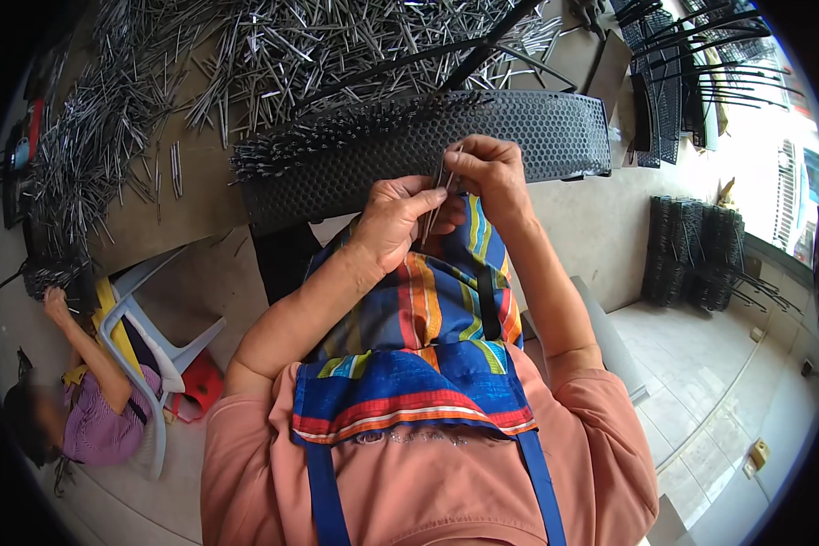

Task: Sorting and bundling small metal rods on a workbench and organizing them into a mesh container.

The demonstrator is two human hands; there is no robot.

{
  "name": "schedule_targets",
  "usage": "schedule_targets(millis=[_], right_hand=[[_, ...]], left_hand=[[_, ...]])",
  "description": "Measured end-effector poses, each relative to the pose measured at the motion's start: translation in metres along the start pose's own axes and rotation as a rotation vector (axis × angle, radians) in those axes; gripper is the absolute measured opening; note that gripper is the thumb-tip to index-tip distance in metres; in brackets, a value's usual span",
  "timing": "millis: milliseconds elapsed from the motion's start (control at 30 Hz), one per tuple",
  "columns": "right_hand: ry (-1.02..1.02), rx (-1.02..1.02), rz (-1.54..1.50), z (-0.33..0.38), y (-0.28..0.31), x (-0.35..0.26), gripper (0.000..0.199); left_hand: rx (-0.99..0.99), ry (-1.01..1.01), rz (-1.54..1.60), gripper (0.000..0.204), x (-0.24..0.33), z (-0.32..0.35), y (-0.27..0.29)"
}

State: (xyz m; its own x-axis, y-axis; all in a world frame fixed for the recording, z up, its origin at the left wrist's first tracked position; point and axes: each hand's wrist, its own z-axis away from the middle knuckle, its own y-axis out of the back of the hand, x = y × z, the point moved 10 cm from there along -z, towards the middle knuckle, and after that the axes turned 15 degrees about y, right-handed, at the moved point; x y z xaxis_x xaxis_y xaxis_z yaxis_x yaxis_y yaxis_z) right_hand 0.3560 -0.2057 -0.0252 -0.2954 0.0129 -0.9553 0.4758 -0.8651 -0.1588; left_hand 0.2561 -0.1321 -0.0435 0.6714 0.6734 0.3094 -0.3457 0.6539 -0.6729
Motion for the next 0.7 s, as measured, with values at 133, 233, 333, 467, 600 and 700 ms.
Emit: schedule_targets(millis=[133, 233, 333, 467, 600, 700], right_hand=[[0.205, 0.211, 0.091, -0.014, 0.03, -0.024, 0.007], [0.608, 0.452, 0.091, -0.021, 0.057, -0.059, 0.003], [0.863, 0.455, 0.579, -0.027, 0.053, -0.077, 0.003], [0.921, 0.23, 0.983, -0.032, 0.018, -0.08, 0.011], [0.937, 0.086, 1.296, -0.025, -0.011, -0.08, 0.015], [0.883, 0.124, 1.096, -0.012, 0.006, -0.077, 0.017]], left_hand=[[0.08, -0.112, 0.05, 0.02, 0.011, 0.002, 0.006], [0.182, -0.068, 0.098, 0.025, -0.001, -0.003, 0.019], [0.163, -0.087, 0.039, 0.028, -0.002, -0.006, 0.008], [0.23, -0.091, 0.065, 0.023, 0.002, -0.001, 0.007], [0.232, -0.139, 0.096, 0.013, 0.007, -0.003, 0.01], [0.183, -0.175, 0.118, 0.008, 0.011, -0.006, 0.008]])
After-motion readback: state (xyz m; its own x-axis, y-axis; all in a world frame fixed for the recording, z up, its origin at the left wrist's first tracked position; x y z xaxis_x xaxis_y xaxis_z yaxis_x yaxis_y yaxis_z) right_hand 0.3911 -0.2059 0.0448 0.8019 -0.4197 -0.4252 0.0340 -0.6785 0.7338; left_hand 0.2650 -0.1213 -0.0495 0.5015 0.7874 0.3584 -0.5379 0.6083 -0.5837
